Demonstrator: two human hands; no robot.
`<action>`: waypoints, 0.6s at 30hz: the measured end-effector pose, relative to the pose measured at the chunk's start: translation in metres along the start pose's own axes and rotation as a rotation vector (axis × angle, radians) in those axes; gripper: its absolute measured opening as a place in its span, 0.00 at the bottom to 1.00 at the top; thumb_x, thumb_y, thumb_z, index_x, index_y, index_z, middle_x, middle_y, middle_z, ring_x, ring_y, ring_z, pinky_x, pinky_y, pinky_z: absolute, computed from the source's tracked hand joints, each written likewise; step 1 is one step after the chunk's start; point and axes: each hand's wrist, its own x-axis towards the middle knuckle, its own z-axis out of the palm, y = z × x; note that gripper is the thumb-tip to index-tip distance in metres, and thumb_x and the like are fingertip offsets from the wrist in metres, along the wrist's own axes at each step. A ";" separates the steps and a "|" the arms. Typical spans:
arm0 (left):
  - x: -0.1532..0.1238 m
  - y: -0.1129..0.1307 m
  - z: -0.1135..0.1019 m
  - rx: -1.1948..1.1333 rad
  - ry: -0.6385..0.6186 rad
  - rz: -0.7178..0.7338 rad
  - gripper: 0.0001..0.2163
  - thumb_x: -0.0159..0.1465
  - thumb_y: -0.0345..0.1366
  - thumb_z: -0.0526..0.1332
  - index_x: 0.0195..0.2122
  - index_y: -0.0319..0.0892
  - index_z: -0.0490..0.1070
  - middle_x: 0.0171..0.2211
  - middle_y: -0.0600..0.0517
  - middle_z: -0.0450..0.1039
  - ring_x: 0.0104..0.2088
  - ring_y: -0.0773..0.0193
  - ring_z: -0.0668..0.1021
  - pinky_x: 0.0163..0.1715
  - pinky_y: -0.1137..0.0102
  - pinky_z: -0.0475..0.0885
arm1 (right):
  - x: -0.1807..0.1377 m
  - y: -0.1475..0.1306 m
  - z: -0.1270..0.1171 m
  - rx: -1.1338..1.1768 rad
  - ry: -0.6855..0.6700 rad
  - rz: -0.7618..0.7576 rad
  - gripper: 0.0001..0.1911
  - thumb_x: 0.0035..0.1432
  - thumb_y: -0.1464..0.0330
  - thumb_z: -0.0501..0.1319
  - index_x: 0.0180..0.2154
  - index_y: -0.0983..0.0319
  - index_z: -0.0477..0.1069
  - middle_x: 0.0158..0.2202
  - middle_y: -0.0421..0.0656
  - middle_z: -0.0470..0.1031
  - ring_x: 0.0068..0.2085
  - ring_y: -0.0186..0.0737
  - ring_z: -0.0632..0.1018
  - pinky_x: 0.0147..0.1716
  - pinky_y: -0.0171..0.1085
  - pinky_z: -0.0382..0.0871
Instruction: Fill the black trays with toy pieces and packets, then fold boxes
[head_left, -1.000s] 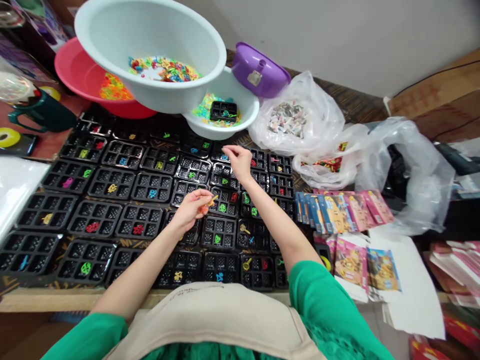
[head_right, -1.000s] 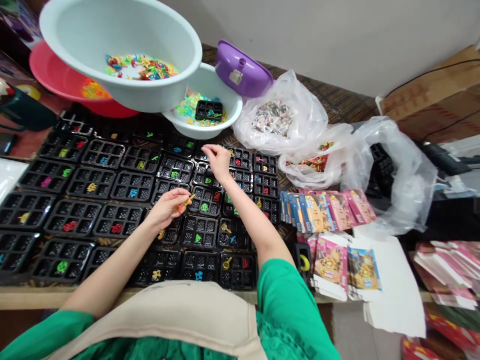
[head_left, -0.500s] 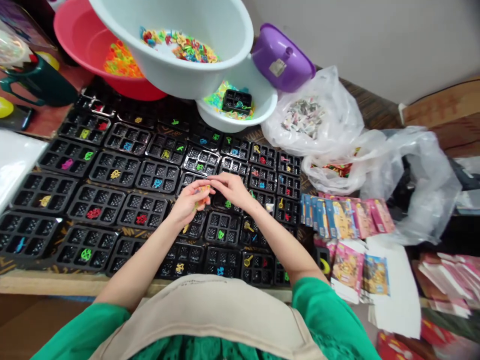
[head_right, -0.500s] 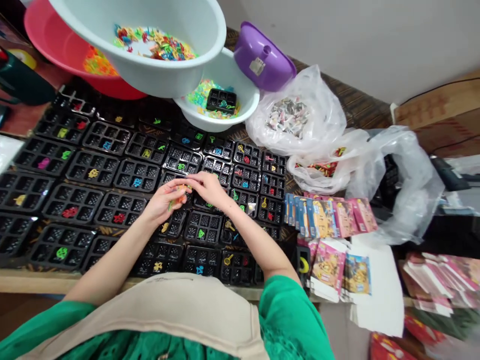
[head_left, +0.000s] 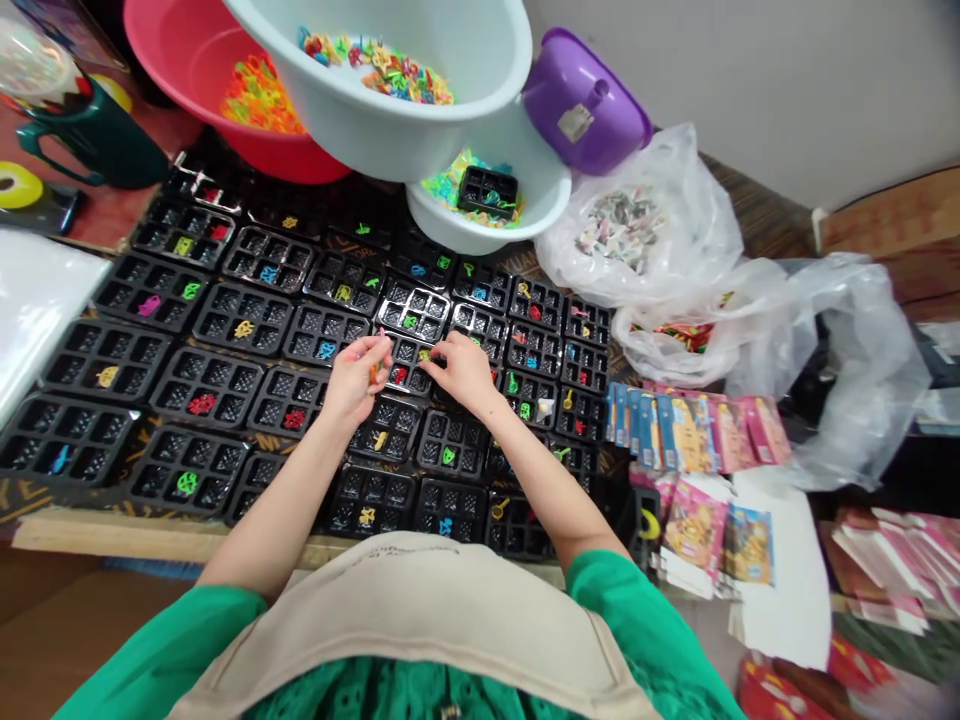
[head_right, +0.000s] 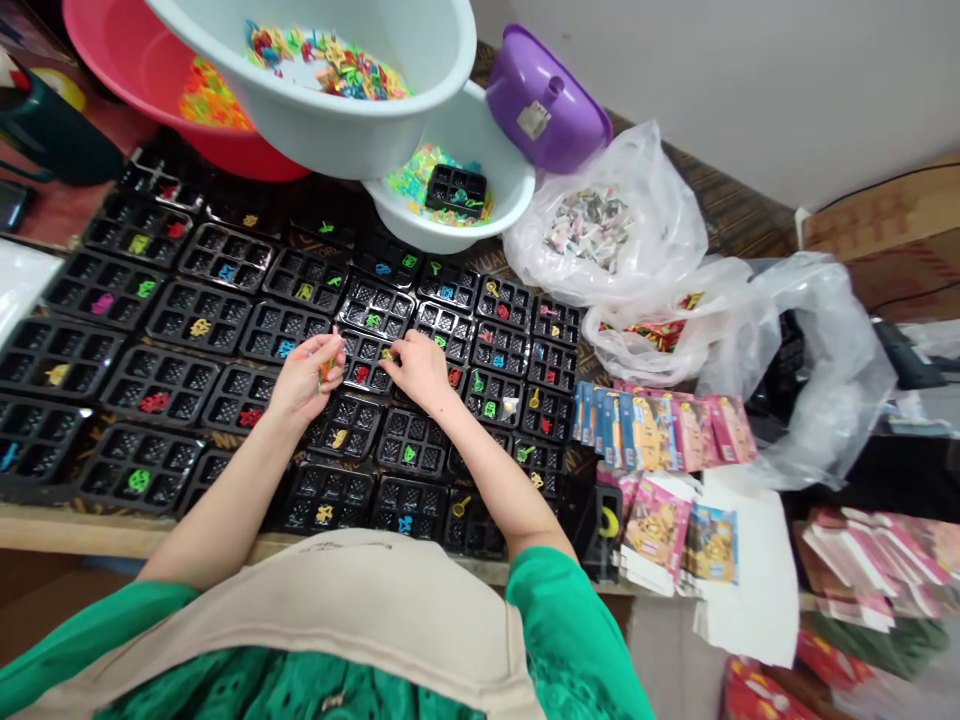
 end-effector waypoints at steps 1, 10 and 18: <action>0.000 -0.001 0.000 0.000 0.002 -0.009 0.13 0.50 0.35 0.73 0.29 0.38 0.71 0.20 0.57 0.68 0.14 0.78 0.64 0.10 0.83 0.49 | 0.000 -0.002 0.000 -0.049 -0.035 0.011 0.10 0.60 0.61 0.65 0.34 0.61 0.79 0.35 0.45 0.73 0.39 0.42 0.74 0.36 0.38 0.63; 0.004 -0.003 -0.004 -0.012 -0.001 -0.038 0.14 0.48 0.35 0.71 0.33 0.37 0.72 0.22 0.56 0.70 0.15 0.76 0.66 0.10 0.82 0.51 | 0.002 -0.019 -0.004 -0.205 -0.193 0.111 0.13 0.63 0.68 0.55 0.39 0.63 0.78 0.43 0.50 0.78 0.44 0.47 0.79 0.38 0.39 0.68; 0.006 -0.005 -0.007 -0.010 -0.004 -0.044 0.13 0.49 0.36 0.71 0.32 0.37 0.73 0.22 0.55 0.71 0.15 0.76 0.67 0.10 0.82 0.51 | 0.014 -0.031 -0.005 -0.243 -0.228 0.224 0.14 0.60 0.71 0.56 0.43 0.67 0.77 0.43 0.56 0.80 0.45 0.55 0.80 0.40 0.42 0.72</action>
